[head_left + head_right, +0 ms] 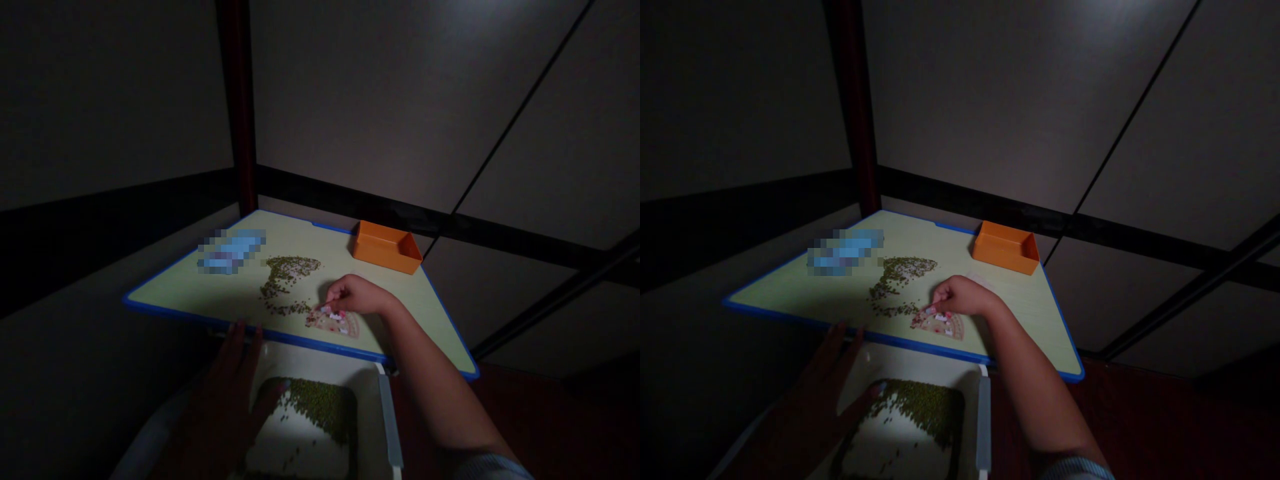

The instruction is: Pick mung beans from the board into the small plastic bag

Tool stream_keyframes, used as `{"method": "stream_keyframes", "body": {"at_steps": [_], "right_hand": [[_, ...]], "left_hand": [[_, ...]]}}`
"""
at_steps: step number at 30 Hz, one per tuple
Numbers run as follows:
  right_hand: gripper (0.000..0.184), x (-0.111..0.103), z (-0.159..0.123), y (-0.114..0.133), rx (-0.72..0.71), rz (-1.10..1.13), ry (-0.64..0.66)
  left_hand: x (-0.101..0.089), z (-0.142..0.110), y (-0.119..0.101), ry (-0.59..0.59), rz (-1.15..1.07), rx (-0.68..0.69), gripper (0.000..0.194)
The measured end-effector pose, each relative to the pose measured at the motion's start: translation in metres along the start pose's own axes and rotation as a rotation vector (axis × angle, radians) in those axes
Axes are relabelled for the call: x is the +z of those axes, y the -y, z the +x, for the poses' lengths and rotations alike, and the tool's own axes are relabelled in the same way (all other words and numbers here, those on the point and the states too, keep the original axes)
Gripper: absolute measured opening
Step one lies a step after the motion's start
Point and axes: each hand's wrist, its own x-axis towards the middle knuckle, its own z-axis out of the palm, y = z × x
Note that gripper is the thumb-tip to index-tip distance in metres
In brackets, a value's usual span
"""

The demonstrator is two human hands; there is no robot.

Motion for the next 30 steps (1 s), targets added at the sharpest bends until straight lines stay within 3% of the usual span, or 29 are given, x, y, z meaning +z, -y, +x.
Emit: {"method": "stream_keyframes", "body": {"at_steps": [11, 30], "right_hand": [[0.015, -0.0022, -0.0023, 0.0013, 0.018, -0.011, 0.014], [0.014, -0.0002, -0.0006, 0.0027, 0.019, -0.050, 0.011]], "left_hand": [[0.0016, 0.0000, 0.0015, -0.020, 0.025, 0.042, 0.091], [0.0012, -0.0002, -0.0001, 0.000, -0.006, 0.003, 0.088]]}}
